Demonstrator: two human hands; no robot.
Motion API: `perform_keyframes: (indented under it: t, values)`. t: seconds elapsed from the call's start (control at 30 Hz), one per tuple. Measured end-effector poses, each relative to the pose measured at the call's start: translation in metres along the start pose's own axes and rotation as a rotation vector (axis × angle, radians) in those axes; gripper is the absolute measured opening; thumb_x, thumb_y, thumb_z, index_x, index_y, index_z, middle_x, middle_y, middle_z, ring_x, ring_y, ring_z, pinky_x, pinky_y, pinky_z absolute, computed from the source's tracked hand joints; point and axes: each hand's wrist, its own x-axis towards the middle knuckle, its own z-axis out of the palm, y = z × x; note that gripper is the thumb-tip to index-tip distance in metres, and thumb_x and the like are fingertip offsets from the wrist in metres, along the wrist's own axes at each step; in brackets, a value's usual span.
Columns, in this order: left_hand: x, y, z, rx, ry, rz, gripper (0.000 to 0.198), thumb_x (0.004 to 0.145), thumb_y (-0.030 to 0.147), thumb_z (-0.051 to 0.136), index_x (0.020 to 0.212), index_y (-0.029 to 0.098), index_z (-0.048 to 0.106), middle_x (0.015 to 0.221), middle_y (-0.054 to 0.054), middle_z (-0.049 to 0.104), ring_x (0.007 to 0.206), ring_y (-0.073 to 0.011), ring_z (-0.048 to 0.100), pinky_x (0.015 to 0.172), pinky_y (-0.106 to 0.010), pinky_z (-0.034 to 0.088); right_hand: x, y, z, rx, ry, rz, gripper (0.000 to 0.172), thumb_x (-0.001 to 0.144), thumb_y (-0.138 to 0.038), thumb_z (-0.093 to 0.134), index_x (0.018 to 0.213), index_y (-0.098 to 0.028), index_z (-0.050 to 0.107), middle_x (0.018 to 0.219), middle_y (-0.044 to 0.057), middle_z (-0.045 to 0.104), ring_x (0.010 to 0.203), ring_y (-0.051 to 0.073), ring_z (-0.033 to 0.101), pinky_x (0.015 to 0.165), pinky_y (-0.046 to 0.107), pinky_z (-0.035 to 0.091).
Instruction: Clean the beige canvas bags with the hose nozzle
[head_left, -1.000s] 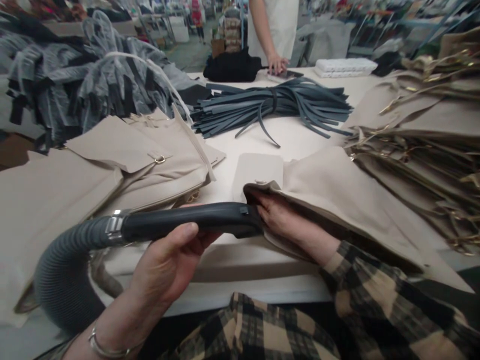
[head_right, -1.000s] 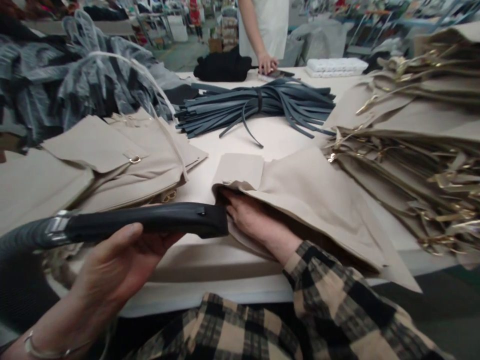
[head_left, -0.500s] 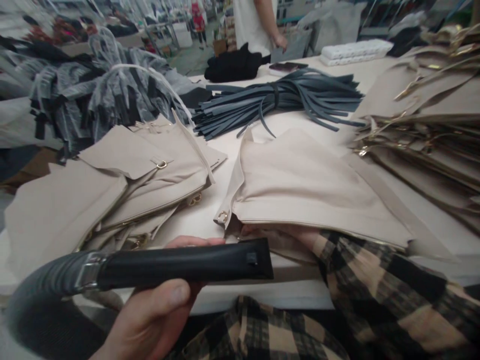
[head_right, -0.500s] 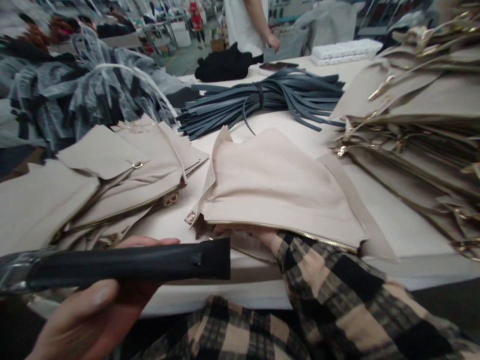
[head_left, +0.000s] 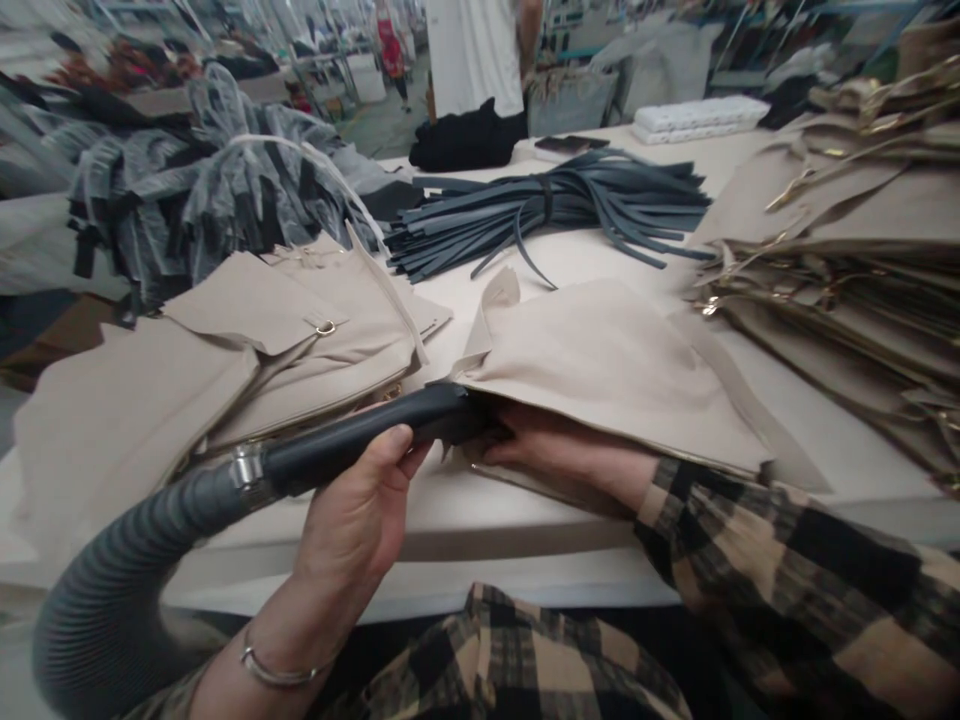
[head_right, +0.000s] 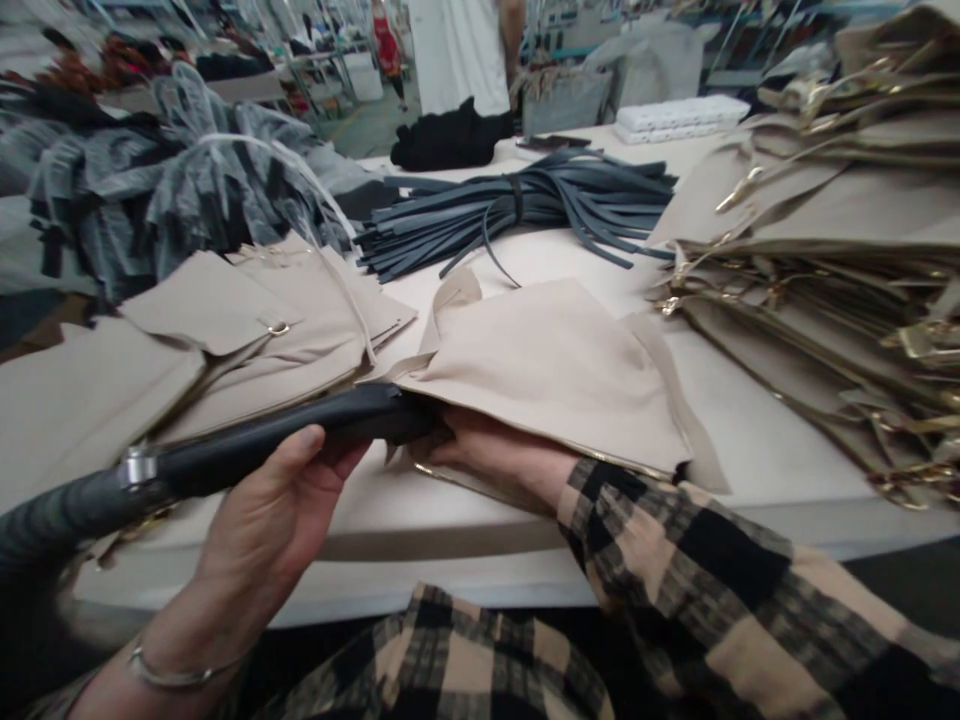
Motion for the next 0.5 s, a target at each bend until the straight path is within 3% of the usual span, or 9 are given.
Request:
perform_keyframes:
  t: [0.1, 0.17, 0.27, 0.33, 0.43, 0.5]
  values:
    - [-0.004, -0.006, -0.004, 0.059, -0.021, 0.015, 0.026, 0.069, 0.016, 0.084, 0.09, 0.025, 0.072, 0.097, 0.003, 0.075, 0.114, -0.0212, 0.063, 0.105, -0.04, 0.047, -0.018, -0.019, -0.005, -0.208, 0.057, 0.059, 0.055, 0.088, -0.041, 0.063, 0.139, -0.024, 0.05, 0.136, 0.01, 0.059, 0.13, 0.032, 0.048, 0.112, 0.047, 0.037]
    - [-0.007, -0.01, -0.007, 0.09, -0.024, 0.037, 0.028, 0.068, 0.015, 0.085, 0.09, 0.025, 0.071, 0.097, 0.003, 0.074, 0.113, -0.0216, 0.063, 0.107, -0.042, 0.045, -0.032, -0.028, -0.002, -0.348, 0.038, 0.038, 0.041, 0.095, -0.027, 0.053, 0.136, -0.025, 0.054, 0.134, 0.009, 0.06, 0.131, 0.03, 0.048, 0.113, 0.045, 0.036]
    - [-0.008, -0.02, -0.007, 0.105, 0.002, 0.107, 0.033, 0.062, 0.017, 0.088, 0.09, 0.023, 0.071, 0.096, 0.001, 0.074, 0.106, -0.0227, 0.064, 0.108, -0.046, 0.043, -0.053, -0.031, 0.008, -0.545, -0.022, -0.128, 0.05, 0.09, -0.004, 0.042, 0.137, -0.015, 0.052, 0.139, 0.015, 0.055, 0.133, 0.031, 0.047, 0.115, 0.048, 0.035]
    - [-0.006, -0.03, -0.003, 0.093, -0.005, 0.146, 0.036, 0.06, 0.019, 0.088, 0.091, 0.022, 0.071, 0.096, 0.0, 0.073, 0.101, -0.0227, 0.065, 0.108, -0.048, 0.042, -0.062, -0.028, 0.014, -0.602, -0.027, -0.182, 0.049, 0.087, 0.0, 0.043, 0.134, -0.007, 0.054, 0.132, 0.021, 0.058, 0.126, 0.033, 0.052, 0.111, 0.05, 0.041]
    - [-0.001, -0.042, 0.002, 0.067, -0.037, 0.143, 0.037, 0.061, 0.021, 0.088, 0.094, 0.021, 0.071, 0.098, -0.001, 0.073, 0.101, -0.023, 0.065, 0.108, -0.048, 0.041, -0.067, -0.028, 0.018, -0.57, -0.026, -0.108, 0.038, 0.088, -0.001, 0.047, 0.122, -0.008, 0.062, 0.112, 0.017, 0.065, 0.108, 0.028, 0.061, 0.098, 0.044, 0.053]
    - [0.0, -0.045, -0.001, 0.057, -0.013, 0.134, 0.035, 0.063, 0.021, 0.087, 0.094, 0.022, 0.071, 0.098, 0.0, 0.072, 0.102, -0.0227, 0.065, 0.11, -0.047, 0.04, -0.068, -0.03, 0.019, -0.549, 0.003, -0.057, 0.036, 0.09, -0.004, 0.048, 0.121, -0.014, 0.063, 0.113, 0.014, 0.065, 0.108, 0.026, 0.061, 0.098, 0.041, 0.054]
